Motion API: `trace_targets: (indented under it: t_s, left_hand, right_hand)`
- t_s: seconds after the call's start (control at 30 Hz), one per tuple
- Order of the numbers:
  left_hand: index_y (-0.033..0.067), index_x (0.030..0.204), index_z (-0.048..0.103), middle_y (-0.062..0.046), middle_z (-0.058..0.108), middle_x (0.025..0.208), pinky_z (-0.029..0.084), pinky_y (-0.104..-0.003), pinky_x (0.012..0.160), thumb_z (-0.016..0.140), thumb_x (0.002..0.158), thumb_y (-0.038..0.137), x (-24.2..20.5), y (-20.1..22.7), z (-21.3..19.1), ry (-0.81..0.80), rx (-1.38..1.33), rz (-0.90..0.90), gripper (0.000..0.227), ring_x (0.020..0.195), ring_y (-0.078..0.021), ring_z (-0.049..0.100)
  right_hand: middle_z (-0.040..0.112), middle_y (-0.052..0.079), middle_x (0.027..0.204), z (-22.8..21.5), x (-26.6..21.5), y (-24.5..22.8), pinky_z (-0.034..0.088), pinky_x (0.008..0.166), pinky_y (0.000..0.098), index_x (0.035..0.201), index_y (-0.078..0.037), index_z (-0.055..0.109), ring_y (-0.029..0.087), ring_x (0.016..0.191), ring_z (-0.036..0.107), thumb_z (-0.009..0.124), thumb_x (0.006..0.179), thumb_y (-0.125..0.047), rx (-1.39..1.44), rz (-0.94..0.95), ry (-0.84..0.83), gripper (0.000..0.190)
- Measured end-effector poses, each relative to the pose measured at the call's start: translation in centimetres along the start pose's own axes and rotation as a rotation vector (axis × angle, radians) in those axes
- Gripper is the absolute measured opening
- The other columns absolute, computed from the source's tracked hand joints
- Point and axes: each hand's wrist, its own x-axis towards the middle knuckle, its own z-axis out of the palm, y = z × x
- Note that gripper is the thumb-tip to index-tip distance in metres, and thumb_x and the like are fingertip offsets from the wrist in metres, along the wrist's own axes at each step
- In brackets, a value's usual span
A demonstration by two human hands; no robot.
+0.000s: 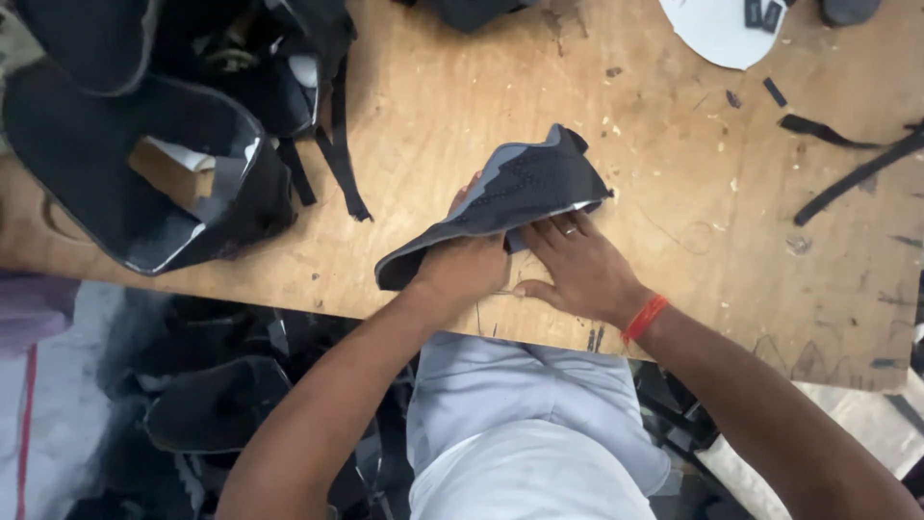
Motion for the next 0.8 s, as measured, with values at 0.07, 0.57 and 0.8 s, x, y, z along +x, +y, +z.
trace_targets:
  t_s: [0.07,0.57,0.8]
  left_hand:
    - [-0.0118,0.146,0.040,-0.036,0.038,0.151,0.019,-0.055,0.121,0.055,0.085,0.026,0.9,0.1,-0.7,-0.089,-0.114,-0.018,0.073,0.146,-0.0495,0.030]
    - [-0.0143,0.138,0.048,-0.039,0.041,0.150,0.013,-0.058,0.123,0.054,0.090,0.026,1.4,-1.0,2.2,-0.243,0.296,0.042,0.063,0.146,-0.0516,0.031]
    - [-0.0203,0.138,0.059,-0.044,0.057,0.134,0.034,-0.063,0.115,0.054,0.099,0.024,-2.5,2.6,1.4,-0.100,0.460,0.334,0.059,0.128,-0.0547,0.052]
  right_hand:
    - [0.047,0.027,0.150,-0.5,0.4,0.0,0.024,0.121,0.0533,0.147,0.005,0.042,0.042,0.145,0.039,0.049,0.093,-0.068,-0.089,-0.042,0.078,0.090]
    - [0.057,0.021,0.145,0.3,0.2,0.0,0.032,0.119,0.0517,0.150,0.004,0.050,0.036,0.138,0.050,0.051,0.103,-0.033,-0.065,-0.044,0.206,0.061]
    - [0.064,0.025,0.126,2.8,2.7,-0.2,0.039,0.103,0.0564,0.117,0.000,0.070,0.045,0.120,0.053,0.055,0.093,-0.018,0.149,0.284,0.258,0.034]
